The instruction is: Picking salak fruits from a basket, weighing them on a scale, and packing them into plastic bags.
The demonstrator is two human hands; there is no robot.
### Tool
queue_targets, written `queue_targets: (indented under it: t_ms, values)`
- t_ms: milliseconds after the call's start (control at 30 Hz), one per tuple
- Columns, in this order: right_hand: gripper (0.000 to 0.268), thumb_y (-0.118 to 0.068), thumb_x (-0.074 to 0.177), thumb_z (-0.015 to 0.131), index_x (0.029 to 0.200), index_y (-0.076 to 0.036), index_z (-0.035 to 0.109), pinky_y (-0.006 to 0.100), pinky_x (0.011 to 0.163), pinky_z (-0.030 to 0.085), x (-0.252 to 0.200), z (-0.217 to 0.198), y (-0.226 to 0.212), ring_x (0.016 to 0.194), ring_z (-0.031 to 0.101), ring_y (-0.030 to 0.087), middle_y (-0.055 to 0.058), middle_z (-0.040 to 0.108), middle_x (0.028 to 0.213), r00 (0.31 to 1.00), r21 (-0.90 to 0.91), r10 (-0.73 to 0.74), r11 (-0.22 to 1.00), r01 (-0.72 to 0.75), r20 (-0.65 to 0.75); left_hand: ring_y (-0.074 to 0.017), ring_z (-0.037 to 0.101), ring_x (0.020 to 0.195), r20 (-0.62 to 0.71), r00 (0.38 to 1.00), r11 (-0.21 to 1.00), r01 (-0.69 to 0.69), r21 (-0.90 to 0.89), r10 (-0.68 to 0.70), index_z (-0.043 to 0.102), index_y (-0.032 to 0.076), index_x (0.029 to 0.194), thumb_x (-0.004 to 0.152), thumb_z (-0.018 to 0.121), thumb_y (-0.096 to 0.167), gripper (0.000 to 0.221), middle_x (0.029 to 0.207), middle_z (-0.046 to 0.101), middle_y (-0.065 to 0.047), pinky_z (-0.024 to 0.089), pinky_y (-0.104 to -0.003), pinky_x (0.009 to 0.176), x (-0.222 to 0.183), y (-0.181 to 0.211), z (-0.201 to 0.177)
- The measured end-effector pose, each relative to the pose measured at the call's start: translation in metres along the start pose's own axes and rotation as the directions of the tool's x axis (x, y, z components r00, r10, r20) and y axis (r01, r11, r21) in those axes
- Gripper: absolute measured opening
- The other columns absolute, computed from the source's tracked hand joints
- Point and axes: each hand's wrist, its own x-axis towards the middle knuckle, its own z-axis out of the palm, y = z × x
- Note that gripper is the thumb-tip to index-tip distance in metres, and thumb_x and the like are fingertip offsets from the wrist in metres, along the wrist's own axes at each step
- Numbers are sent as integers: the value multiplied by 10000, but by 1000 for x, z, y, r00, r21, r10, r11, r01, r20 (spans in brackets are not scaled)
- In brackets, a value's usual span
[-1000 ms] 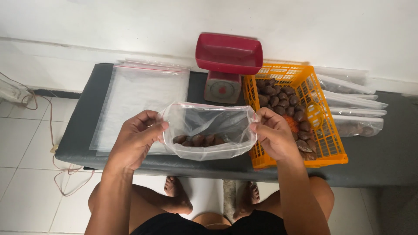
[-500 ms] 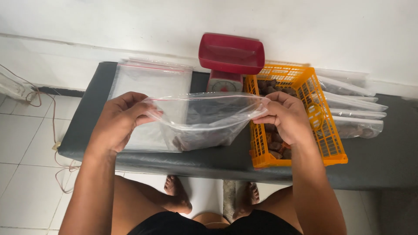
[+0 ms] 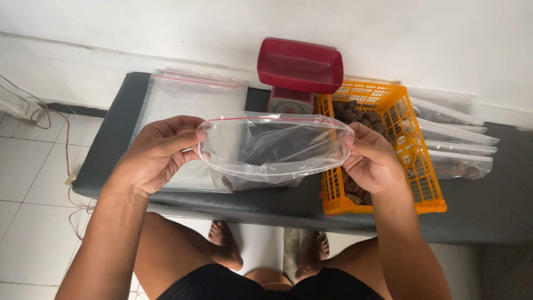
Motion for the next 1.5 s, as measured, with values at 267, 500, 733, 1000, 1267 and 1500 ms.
queue_targets:
  t_ms: [267,500,733,1000,1267,1500]
  values:
    - [206,156,869,620,906,-40,675,236,500,464,-20,82,-67,454,570,134,54,479,534,873,-865,-472,482,141,-121,-142,588,655,32,810,347,-286,893,585,721,118,965,791,685,-24,227,772,552,-5,508,-303,642,1,29,2]
    - [85,-37,996,752,1061,14,772,206,543,612,10,138,-103,689,786,194,178,765,853,938,-939,-331,343,21,-100,-37,567,513,-159,926,316,46,948,342,788,142,791,937,538,177,291,521,675,-14,413,-205,609,-11,94,15]
    - [160,-42,981,654,1086,3,765,158,629,688,139,175,-83,711,821,146,185,791,885,995,-969,-99,246,20,-5,-242,790,727,-524,851,704,392,592,-33,706,32,889,1064,581,196,270,819,769,-155,617,-269,650,85,115,-49]
    - [173,-81,944,602,1011,-73,762,185,420,508,210,195,-56,584,813,172,15,710,707,878,-931,-407,146,336,253,33,669,635,-244,747,342,23,939,619,814,146,860,984,622,133,229,653,701,31,586,-164,740,46,133,-107]
    - [76,-158,891,712,887,-132,784,359,755,572,112,97,118,758,740,190,35,761,751,971,-980,-238,189,60,14,-229,720,973,-483,790,638,155,754,378,791,137,1129,942,746,195,201,1013,785,-88,551,-369,880,-36,-127,-116]
    - [93,-141,947,713,989,-74,763,372,722,584,54,-12,256,802,716,193,56,748,887,919,-970,-391,237,58,-41,-126,723,887,-725,687,890,362,276,-55,794,112,975,927,669,224,175,866,787,-28,492,-241,871,-48,-220,-108]
